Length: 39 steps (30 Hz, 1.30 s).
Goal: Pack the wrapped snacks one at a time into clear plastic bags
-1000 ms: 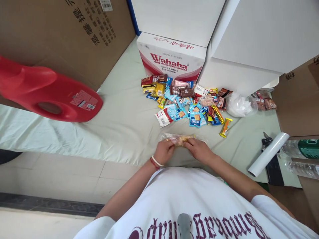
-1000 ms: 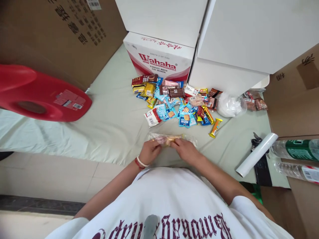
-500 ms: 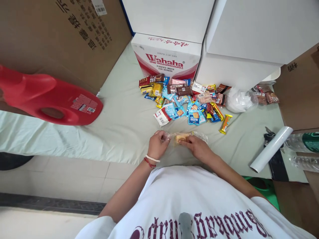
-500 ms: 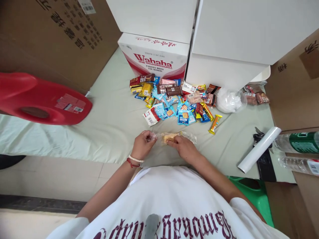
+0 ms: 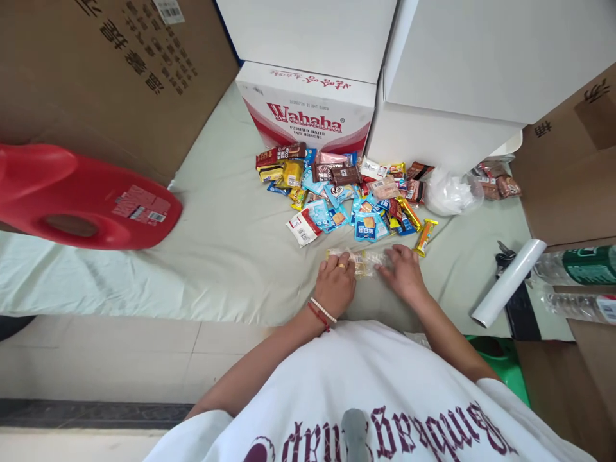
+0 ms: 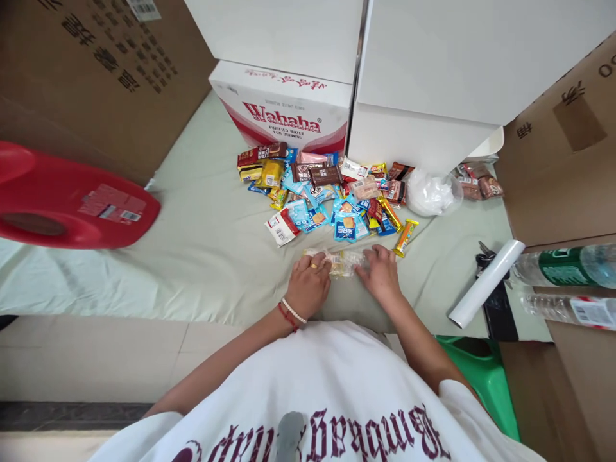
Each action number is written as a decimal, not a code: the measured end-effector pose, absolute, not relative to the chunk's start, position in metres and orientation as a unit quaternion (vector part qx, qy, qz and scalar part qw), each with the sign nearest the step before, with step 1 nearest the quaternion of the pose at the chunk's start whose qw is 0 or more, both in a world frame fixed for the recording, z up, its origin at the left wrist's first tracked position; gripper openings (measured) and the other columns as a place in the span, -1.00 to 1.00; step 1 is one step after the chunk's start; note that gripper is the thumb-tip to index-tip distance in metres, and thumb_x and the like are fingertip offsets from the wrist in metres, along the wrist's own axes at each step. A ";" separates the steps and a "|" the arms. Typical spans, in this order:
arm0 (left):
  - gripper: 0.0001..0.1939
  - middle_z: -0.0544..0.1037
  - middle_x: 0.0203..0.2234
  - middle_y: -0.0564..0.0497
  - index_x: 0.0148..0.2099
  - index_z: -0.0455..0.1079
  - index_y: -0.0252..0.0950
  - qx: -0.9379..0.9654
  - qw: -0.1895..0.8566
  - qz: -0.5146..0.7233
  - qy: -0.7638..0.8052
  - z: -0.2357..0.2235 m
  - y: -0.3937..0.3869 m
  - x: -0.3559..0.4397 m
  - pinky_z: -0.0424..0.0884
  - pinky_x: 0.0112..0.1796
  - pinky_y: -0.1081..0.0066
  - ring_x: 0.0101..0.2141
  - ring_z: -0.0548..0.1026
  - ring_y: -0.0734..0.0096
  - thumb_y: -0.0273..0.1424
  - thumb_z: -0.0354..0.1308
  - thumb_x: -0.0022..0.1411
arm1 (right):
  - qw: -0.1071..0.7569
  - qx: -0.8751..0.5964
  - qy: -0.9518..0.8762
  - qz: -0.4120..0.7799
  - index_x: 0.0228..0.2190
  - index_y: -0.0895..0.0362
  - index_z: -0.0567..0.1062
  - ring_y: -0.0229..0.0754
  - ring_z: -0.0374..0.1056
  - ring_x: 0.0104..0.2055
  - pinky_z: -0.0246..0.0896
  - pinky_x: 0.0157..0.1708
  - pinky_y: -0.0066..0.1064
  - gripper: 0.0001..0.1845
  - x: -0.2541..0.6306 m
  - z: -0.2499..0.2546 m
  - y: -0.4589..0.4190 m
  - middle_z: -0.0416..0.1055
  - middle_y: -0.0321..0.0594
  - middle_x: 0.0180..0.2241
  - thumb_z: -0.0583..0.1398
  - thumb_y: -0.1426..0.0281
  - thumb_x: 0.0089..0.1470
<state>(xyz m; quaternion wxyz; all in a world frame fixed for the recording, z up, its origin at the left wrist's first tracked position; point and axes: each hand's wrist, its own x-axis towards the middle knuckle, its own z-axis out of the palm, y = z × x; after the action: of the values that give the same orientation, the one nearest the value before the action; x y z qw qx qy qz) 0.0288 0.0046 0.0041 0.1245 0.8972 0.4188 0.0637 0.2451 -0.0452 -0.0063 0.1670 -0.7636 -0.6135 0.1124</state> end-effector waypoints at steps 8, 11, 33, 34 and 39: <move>-0.62 0.57 -0.16 -0.24 0.15 0.46 -0.35 0.906 0.112 0.032 0.407 0.001 0.000 0.032 0.24 -0.12 0.13 -0.05 0.42 0.07 -0.48 -0.10 0.45 | 0.251 -0.663 -0.654 0.266 -0.25 0.07 0.51 -0.12 0.40 -0.29 0.25 -0.24 -0.35 -0.85 0.206 0.014 -0.007 0.50 -0.22 -0.35 0.13 0.35 0.29; -0.70 0.60 -0.22 -0.24 -0.03 0.55 -0.36 0.900 0.160 0.023 0.405 0.002 0.001 0.021 0.27 -0.11 0.12 -0.06 0.45 0.05 -0.47 -0.01 0.41 | 0.227 -0.591 -0.710 0.308 -0.25 0.10 0.52 -0.10 0.41 -0.20 0.26 -0.17 -0.34 -0.82 0.183 0.005 0.016 0.51 -0.16 -0.29 0.11 0.48 0.24; -0.59 0.61 -0.20 -0.10 0.03 0.52 -0.26 0.688 0.542 0.285 0.390 0.028 0.013 0.019 0.46 -0.19 0.35 -0.20 0.55 0.29 -0.12 0.00 0.42 | 0.424 -0.721 -0.519 0.177 0.06 0.02 0.45 -0.03 0.43 -0.02 0.40 0.00 -0.13 -0.67 0.242 0.002 -0.060 0.48 -0.12 -0.04 0.16 0.27 0.29; -0.58 0.61 -0.20 -0.10 0.00 0.53 -0.26 0.684 0.538 0.280 0.406 0.025 0.016 0.012 0.46 -0.21 0.35 -0.20 0.56 0.28 -0.10 0.00 0.41 | 0.465 -0.744 -0.452 0.162 0.05 0.02 0.46 -0.07 0.45 -0.06 0.42 -0.05 -0.18 -0.66 0.271 0.005 -0.064 0.50 -0.16 -0.04 0.19 0.25 0.27; -0.56 0.64 -0.24 -0.05 -0.10 0.54 -0.24 0.679 0.433 0.240 0.542 -0.012 0.018 -0.047 0.46 -0.18 0.32 -0.23 0.57 0.25 -0.01 0.03 0.35 | 0.632 -0.761 -0.119 0.082 -0.10 0.05 0.42 -0.33 0.43 -0.35 0.36 -0.42 -0.51 -0.80 0.442 0.017 -0.058 0.49 -0.32 -0.19 0.17 0.43 0.21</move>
<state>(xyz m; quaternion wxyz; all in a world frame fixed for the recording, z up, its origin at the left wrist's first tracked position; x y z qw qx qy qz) -0.0469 0.0179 -0.0121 0.4334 0.6788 0.5419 0.2403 0.4423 -0.0583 0.0171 0.6322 -0.7612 -0.1186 0.0825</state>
